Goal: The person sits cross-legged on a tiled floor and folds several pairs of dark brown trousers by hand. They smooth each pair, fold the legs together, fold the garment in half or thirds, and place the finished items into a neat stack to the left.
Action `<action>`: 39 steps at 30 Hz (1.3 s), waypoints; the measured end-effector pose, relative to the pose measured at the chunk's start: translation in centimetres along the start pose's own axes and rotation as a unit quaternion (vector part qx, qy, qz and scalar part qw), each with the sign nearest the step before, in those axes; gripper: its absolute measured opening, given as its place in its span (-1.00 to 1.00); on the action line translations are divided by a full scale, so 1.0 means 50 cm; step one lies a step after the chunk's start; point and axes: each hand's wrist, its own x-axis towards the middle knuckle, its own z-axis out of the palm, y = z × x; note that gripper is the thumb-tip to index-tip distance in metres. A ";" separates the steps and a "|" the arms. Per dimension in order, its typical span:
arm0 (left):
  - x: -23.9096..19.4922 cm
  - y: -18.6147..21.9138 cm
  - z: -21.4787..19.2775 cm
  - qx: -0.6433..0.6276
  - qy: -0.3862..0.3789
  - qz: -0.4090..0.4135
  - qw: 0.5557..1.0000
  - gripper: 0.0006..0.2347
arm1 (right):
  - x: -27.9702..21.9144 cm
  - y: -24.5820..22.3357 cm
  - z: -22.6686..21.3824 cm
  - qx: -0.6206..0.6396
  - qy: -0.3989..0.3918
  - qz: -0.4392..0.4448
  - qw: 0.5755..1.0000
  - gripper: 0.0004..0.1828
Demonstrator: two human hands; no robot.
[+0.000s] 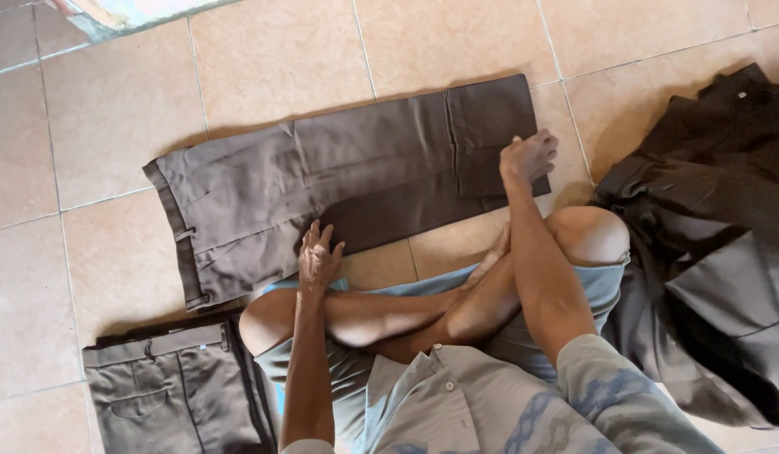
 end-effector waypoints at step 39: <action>0.117 0.163 0.182 -0.176 0.009 -0.354 0.918 -0.78 | -0.021 0.049 0.176 0.036 -0.143 -0.044 0.988 -0.54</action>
